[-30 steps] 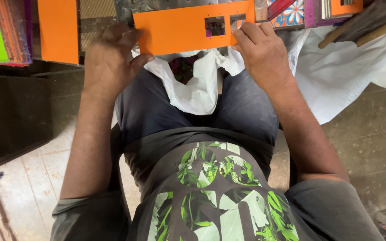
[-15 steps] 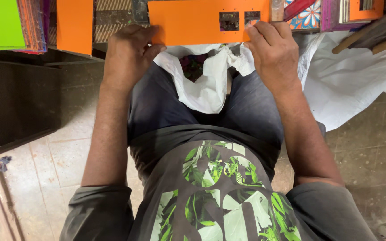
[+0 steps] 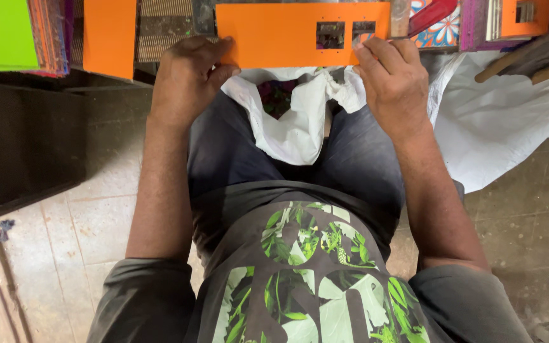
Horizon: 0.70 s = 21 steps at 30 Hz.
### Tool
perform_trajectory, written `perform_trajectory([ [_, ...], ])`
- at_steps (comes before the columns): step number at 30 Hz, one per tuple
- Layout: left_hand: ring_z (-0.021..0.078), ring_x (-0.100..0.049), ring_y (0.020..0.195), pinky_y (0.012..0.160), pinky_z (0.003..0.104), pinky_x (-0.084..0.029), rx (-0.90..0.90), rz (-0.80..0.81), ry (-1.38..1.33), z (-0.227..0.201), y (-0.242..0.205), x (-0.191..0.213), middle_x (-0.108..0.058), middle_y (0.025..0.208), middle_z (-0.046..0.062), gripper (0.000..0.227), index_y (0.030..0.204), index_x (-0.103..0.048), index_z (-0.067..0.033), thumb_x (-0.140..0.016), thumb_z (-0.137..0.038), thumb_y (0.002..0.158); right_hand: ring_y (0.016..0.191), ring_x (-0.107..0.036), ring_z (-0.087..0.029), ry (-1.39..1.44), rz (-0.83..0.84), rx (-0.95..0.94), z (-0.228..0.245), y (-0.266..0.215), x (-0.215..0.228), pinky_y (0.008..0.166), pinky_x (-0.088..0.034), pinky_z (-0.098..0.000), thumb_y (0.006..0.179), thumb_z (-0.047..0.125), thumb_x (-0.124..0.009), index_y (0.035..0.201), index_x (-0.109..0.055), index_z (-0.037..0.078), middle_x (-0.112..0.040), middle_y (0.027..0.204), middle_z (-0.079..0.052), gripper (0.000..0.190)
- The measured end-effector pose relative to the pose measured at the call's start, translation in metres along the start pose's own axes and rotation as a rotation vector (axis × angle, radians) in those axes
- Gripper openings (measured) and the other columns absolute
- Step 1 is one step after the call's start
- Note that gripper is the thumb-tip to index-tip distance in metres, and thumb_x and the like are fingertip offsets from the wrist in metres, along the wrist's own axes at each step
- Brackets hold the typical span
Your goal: The person repeatedly places rectangular colored cardstock sheets into a manual die-cutting press, presses the handle to cut out shapes, and removes the finished pieces. The process is repeated with pink, white, orange, and green sheets.
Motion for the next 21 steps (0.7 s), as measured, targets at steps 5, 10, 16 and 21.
perform_trajectory([
  [5,0.0221,-0.069,0.074,0.068,0.036,-0.057,-0.006,-0.022,-0.019,0.0022,-0.0015,-0.0026,-0.071,0.089,0.011,0.044,0.123,-0.075,0.0001,-0.091,-0.021,0.088,0.112,-0.062,-0.029,0.005,-0.009,-0.001,-0.0007,0.0005,-0.0013,0.096,-0.055,-0.0384,0.091,0.002,-0.083,0.124,-0.072,0.002,-0.069,0.125,-0.007,0.035],
  [10,0.0223,-0.068,0.07,0.066,0.036,-0.056,0.01,-0.011,-0.008,0.0028,-0.0013,-0.004,-0.072,0.09,0.011,0.044,0.123,-0.076,-0.0004,-0.091,-0.021,0.087,0.112,-0.062,-0.029,0.009,-0.013,-0.006,-0.0021,-0.0016,-0.0028,0.096,-0.055,-0.0384,0.09,0.001,-0.082,0.123,-0.072,0.002,-0.069,0.124,-0.007,0.034],
  [16,0.0268,-0.072,0.085,0.076,0.038,-0.059,-0.066,-0.06,0.004,0.0038,-0.0036,-0.0005,-0.073,0.098,0.012,0.044,0.122,-0.075,-0.0014,-0.091,-0.021,0.086,0.109,-0.062,-0.028,0.01,-0.011,0.014,-0.0009,-0.0002,-0.0024,0.093,-0.054,-0.0365,0.094,0.0,-0.082,0.123,-0.074,0.001,-0.069,0.126,-0.008,0.031],
  [21,0.025,-0.073,0.084,0.075,0.037,-0.06,0.012,-0.045,-0.031,0.0044,-0.0028,-0.0084,-0.074,0.097,0.012,0.043,0.122,-0.075,-0.0012,-0.091,-0.022,0.087,0.107,-0.061,-0.029,0.009,-0.005,0.02,-0.0029,-0.004,-0.0011,0.095,-0.054,-0.0388,0.091,0.003,-0.084,0.122,-0.074,-0.001,-0.069,0.123,-0.009,0.033],
])
Point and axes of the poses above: each hand's wrist, its own y-axis towards the middle knuckle, its own x-axis out of the back of the hand, z = x × y, the point moved 2 cm from there along y, towards the middle knuckle
